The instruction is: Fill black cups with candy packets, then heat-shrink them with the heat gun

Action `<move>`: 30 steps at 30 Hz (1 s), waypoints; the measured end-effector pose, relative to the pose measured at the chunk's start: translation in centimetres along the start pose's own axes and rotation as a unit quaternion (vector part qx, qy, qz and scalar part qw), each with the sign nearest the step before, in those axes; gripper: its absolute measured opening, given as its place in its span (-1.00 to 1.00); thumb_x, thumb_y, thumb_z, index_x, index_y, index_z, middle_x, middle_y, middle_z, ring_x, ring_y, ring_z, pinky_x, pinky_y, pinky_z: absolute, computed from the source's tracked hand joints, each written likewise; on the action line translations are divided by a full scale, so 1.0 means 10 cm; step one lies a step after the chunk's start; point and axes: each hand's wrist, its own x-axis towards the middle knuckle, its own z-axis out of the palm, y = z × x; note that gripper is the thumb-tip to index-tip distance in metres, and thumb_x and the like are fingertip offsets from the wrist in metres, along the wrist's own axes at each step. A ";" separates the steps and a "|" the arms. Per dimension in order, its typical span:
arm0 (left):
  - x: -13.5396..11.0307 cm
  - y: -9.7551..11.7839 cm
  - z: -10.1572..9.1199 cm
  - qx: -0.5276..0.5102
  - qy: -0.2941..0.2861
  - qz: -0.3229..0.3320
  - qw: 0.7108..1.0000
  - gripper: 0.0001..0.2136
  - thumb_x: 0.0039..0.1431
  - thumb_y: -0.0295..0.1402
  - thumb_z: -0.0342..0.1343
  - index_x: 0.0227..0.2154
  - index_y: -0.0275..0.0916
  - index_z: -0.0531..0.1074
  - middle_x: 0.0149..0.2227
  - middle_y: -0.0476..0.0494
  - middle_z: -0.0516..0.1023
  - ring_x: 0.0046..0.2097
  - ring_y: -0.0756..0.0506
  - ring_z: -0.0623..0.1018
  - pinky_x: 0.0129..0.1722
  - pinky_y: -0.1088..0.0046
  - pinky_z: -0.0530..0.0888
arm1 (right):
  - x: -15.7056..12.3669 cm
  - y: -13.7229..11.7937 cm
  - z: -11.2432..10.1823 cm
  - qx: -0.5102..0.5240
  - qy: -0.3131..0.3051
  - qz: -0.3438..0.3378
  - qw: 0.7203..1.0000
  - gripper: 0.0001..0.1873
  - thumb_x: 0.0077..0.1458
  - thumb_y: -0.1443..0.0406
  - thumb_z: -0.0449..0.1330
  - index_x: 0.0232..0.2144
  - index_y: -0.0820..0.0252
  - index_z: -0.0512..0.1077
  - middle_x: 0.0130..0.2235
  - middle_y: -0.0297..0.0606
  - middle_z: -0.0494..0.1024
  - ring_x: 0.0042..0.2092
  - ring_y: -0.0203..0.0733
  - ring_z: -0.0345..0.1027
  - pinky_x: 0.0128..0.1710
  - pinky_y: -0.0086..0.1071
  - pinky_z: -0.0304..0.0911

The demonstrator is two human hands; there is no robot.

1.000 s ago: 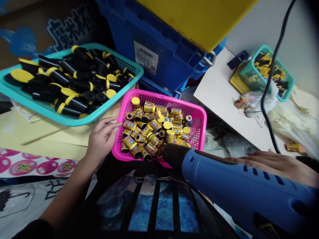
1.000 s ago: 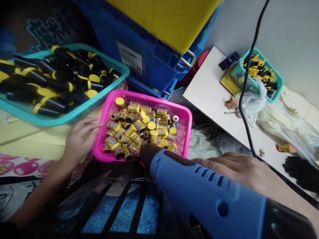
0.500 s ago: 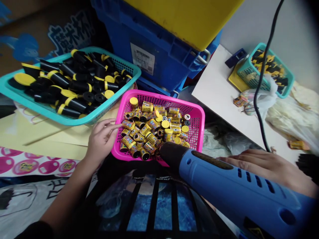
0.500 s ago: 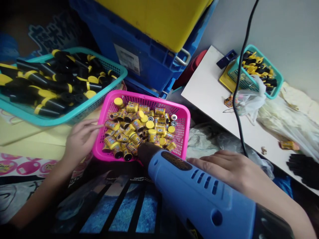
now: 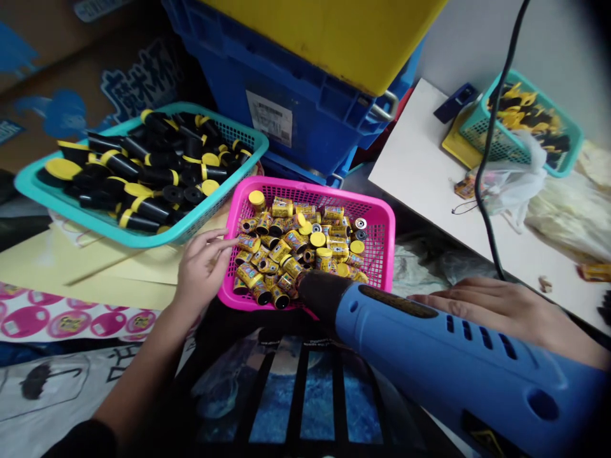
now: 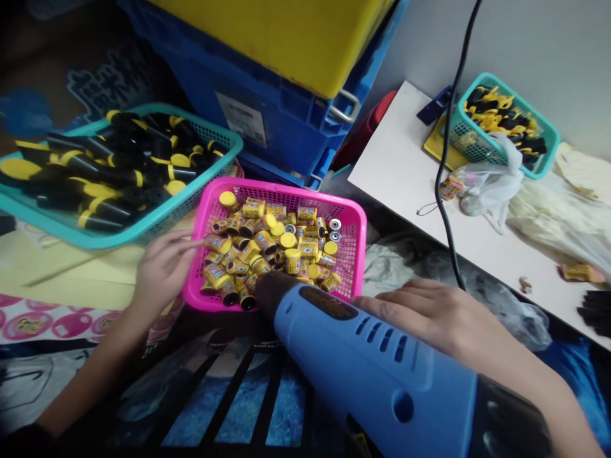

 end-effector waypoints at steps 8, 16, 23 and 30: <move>0.48 0.24 -0.04 -0.013 0.017 0.064 0.998 -0.81 0.18 -0.42 0.06 -0.19 -0.10 0.51 -0.02 -0.08 0.48 -0.03 -0.13 0.47 0.05 0.18 0.38 | 0.27 0.02 0.10 -0.012 0.059 -0.076 0.995 -0.60 0.34 0.21 -0.19 0.09 0.19 0.26 -0.33 -0.17 0.53 -0.35 -0.19 0.41 -0.36 -0.28 0.26; 0.72 0.21 0.06 0.011 -0.018 0.102 0.995 -0.81 0.18 -0.42 0.06 -0.19 -0.10 0.51 -0.03 -0.11 0.48 -0.03 -0.14 0.46 0.02 0.18 0.37 | 0.10 0.12 0.16 0.044 0.066 -0.048 0.996 -0.55 0.35 0.23 -0.22 0.23 0.06 0.09 -0.25 -0.17 0.55 -0.31 -0.17 0.41 -0.33 -0.25 0.26; 0.90 0.31 0.07 0.011 -0.020 0.119 0.993 -0.81 0.21 -0.42 0.03 -0.19 -0.14 0.51 -0.04 -0.11 0.48 0.02 -0.15 0.43 0.03 0.17 0.36 | 0.31 0.05 0.17 0.030 0.053 -0.057 0.996 -0.57 0.32 0.20 -0.20 0.19 0.06 0.12 -0.30 -0.18 0.54 -0.34 -0.13 0.41 -0.33 -0.22 0.27; 0.66 0.16 -0.01 0.004 0.001 0.121 0.993 -0.82 0.21 -0.44 0.04 -0.20 -0.19 0.51 -0.08 -0.15 0.50 -0.02 -0.13 0.47 -0.01 0.20 0.40 | 0.47 -0.02 0.01 -0.040 0.005 -0.098 0.994 -0.57 0.30 0.24 -0.16 0.18 0.15 0.14 -0.24 -0.17 0.55 -0.29 -0.13 0.44 -0.28 -0.20 0.31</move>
